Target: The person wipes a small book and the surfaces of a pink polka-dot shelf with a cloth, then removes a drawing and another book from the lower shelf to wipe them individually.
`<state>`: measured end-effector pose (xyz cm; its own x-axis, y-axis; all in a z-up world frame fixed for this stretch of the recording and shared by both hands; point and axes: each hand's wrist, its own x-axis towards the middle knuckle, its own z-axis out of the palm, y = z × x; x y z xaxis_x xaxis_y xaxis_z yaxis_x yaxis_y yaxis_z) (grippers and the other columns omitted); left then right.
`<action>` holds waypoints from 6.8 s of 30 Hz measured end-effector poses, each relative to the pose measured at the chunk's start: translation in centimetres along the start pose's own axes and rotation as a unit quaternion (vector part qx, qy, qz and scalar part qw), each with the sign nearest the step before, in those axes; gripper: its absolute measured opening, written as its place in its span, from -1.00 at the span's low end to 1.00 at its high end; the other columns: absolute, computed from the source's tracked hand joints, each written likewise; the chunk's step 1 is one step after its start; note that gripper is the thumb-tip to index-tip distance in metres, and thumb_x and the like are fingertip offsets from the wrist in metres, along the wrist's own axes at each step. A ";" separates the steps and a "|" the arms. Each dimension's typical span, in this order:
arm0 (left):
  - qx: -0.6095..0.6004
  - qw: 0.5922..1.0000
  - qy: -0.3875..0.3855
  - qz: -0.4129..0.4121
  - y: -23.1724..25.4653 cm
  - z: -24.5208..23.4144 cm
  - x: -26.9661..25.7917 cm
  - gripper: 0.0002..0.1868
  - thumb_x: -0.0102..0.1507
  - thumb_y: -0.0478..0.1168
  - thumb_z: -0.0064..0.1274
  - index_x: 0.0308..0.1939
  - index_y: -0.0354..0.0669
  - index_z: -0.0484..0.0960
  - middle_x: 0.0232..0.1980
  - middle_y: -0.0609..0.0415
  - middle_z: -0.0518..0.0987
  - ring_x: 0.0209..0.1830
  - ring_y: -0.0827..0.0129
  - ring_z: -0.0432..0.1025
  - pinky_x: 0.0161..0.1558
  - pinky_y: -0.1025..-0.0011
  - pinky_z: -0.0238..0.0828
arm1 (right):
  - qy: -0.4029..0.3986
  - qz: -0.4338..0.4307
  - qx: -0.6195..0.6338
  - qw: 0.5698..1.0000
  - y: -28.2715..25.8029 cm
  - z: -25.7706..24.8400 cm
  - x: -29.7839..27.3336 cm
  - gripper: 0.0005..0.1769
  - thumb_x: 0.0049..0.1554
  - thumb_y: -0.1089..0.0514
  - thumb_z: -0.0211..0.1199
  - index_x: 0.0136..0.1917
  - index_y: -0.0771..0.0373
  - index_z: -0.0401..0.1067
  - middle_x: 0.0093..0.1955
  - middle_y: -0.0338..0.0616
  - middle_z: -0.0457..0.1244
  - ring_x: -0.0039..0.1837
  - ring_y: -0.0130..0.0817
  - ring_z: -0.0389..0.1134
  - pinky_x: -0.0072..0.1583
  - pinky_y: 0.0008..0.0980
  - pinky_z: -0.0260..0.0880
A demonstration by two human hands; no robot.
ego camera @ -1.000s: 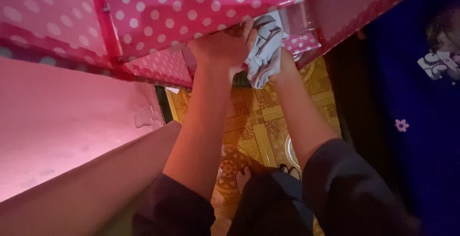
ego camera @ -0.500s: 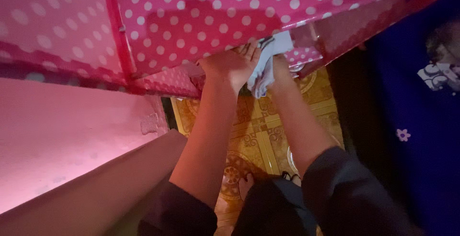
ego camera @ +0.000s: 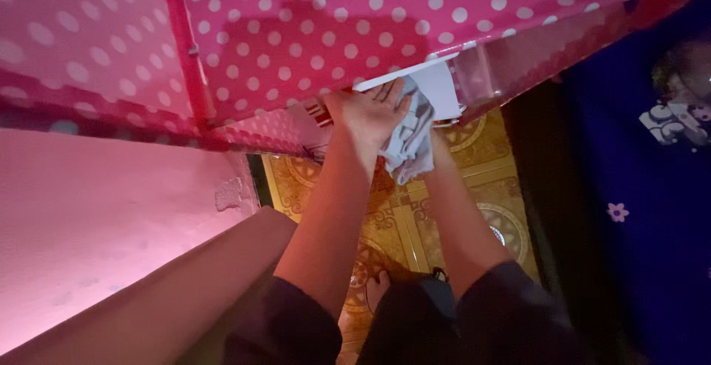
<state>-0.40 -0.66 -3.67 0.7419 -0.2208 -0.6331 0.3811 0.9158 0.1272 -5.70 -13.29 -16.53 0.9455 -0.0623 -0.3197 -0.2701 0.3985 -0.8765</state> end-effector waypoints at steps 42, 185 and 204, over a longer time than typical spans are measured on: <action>0.486 0.805 0.096 0.326 -0.5 -5.2 -8.8 -0.34 0.25 0.15 0.11 0.13 -0.41 0.57 -0.01 -0.19 0.58 -0.15 0.16 0.51 -0.04 0.07 0.48 | 0.043 0.019 -0.054 0.997 -21.0 -4.0 -26.2 -0.56 0.23 0.18 0.19 0.36 0.34 0.33 0.19 0.09 0.35 0.10 -0.12 0.44 0.08 -0.23 0.54; 0.564 0.684 -0.423 0.185 6.6 51.7 -74.2 -0.51 0.44 -0.21 0.02 0.41 -0.37 0.44 0.25 0.02 0.57 0.23 0.41 0.41 0.28 0.41 0.34 | -0.050 -0.118 -0.049 0.991 -87.2 15.1 -51.5 -0.44 0.23 0.15 0.23 0.49 0.24 0.36 0.22 -0.02 0.35 0.07 -0.32 0.43 0.02 -0.40 0.51; 0.438 0.787 -0.424 0.099 2.0 59.3 -70.7 -0.19 0.41 0.21 -0.05 0.55 -0.31 0.29 0.42 -0.31 0.45 0.34 -0.01 0.37 0.27 0.11 0.40 | 0.161 -0.271 -0.079 0.946 -91.0 20.6 -56.8 -0.43 0.24 0.15 0.24 0.51 0.22 0.36 0.22 -0.04 0.35 0.07 -0.34 0.43 0.02 -0.42 0.50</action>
<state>-19.41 -3.15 86.60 0.7941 -0.5878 0.1548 0.1706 0.4600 0.8714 -31.01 -27.13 88.84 0.8553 -0.5038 0.1209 0.1903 0.0884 -0.9777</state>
